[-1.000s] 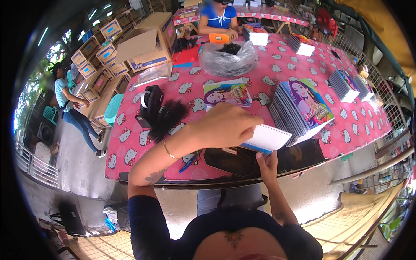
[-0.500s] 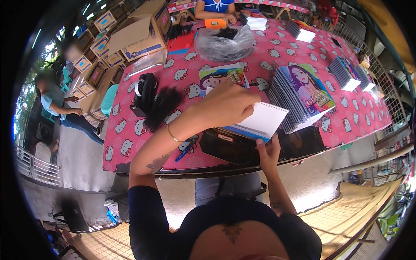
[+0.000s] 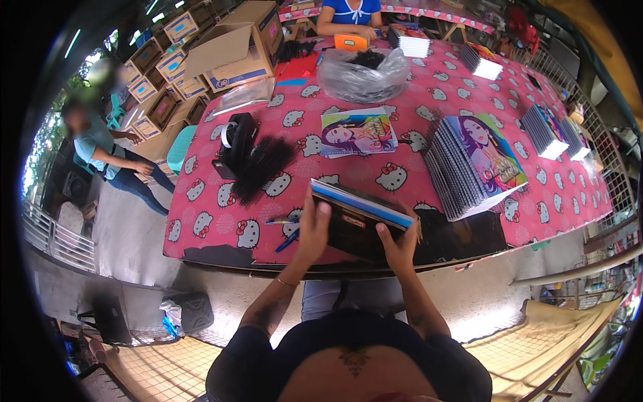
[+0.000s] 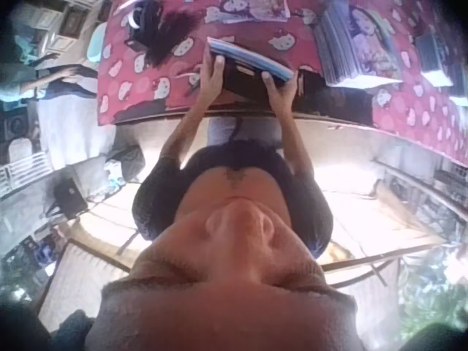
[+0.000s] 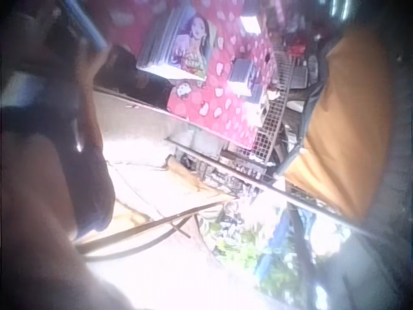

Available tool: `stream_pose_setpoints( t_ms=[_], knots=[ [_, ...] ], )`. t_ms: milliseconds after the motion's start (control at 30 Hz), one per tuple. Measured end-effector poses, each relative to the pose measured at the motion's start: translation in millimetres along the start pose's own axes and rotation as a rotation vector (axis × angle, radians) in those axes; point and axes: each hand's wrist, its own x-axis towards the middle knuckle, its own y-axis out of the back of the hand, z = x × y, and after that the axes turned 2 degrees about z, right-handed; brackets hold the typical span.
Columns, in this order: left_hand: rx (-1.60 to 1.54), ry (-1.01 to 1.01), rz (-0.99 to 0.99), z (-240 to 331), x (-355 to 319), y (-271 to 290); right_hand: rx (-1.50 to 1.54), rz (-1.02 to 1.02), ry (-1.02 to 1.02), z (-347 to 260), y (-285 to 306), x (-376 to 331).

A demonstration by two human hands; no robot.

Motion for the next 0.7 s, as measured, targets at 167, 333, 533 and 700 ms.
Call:
stream_pose_setpoints(
  t_ms=[167,333,533,700],
  knots=[
    [0.359,-0.311,-0.265,-20.0,39.9,39.9,0.042,-0.057,-0.022,15.2,47.6,11.5],
    [1.327,-0.519,0.231,-75.0,147.9,120.7,0.052,-0.076,-0.045,13.6,59.0,6.3],
    [1.392,-0.585,0.01,-73.0,186.6,162.4,0.065,-0.029,-0.058,15.8,60.1,1.6],
    [1.437,-0.507,0.181,-95.8,197.7,165.5,0.048,-0.037,0.006,16.6,54.9,5.6]
  ],
)
